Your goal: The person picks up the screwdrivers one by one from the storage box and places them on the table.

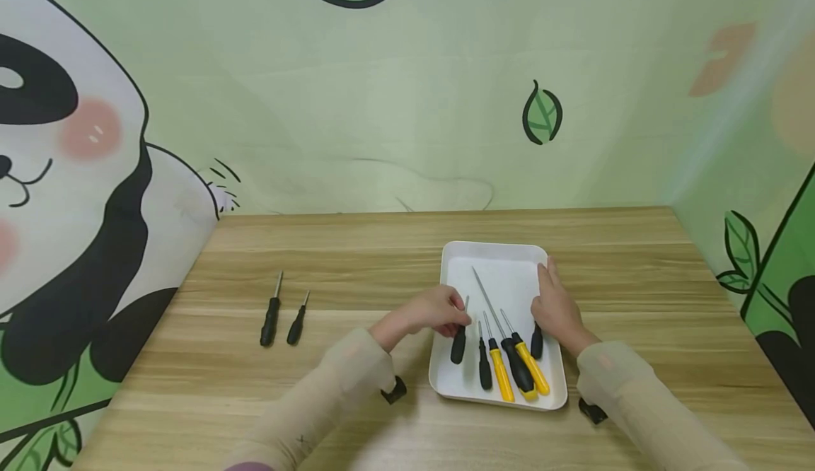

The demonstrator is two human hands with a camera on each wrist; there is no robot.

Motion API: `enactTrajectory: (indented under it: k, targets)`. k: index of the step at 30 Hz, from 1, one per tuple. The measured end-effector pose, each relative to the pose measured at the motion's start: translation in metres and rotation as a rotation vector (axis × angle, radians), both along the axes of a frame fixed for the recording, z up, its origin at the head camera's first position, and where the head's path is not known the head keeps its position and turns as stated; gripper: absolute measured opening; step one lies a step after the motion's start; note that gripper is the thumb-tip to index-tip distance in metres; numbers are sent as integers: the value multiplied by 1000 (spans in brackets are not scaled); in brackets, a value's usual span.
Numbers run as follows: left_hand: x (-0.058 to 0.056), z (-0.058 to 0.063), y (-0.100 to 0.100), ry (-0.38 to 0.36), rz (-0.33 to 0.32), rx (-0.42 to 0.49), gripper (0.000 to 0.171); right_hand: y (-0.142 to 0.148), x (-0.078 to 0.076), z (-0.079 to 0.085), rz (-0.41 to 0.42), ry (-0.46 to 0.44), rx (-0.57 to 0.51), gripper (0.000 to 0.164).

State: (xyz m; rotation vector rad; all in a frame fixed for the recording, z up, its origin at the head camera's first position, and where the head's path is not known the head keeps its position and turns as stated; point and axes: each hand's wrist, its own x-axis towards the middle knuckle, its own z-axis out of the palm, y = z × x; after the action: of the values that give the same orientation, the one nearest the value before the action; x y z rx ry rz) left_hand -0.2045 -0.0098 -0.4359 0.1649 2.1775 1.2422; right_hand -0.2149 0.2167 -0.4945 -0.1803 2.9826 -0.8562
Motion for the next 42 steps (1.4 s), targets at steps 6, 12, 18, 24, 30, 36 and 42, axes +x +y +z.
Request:
enactTrajectory:
  k: [6, 12, 18, 24, 30, 36, 42]
  targets:
    - [-5, 5, -9, -4, 16, 20, 12, 0, 0, 0, -1, -11, -12, 59]
    - [-10, 9, -19, 5, 30, 11, 13, 0, 0, 1, 2, -14, -20, 59]
    - [-14, 13, -29, -19, 60, 50, 14, -1, 1, 2, 3, -13, -28, 59]
    - [-17, 17, -40, -24, 92, 67, 15, 0, 0, 2, -2, -22, -20, 60]
    - [-18, 20, -50, -35, 123, 114, 16, 0, 1, 2, -4, -29, -6, 60]
    - [-19, 23, -61, -25, 124, 90, 17, 0, 1, 2, 7, -39, 13, 61]
    - [-23, 21, -72, -29, 135, 81, 20, 1, 0, 3, 26, -53, 30, 62]
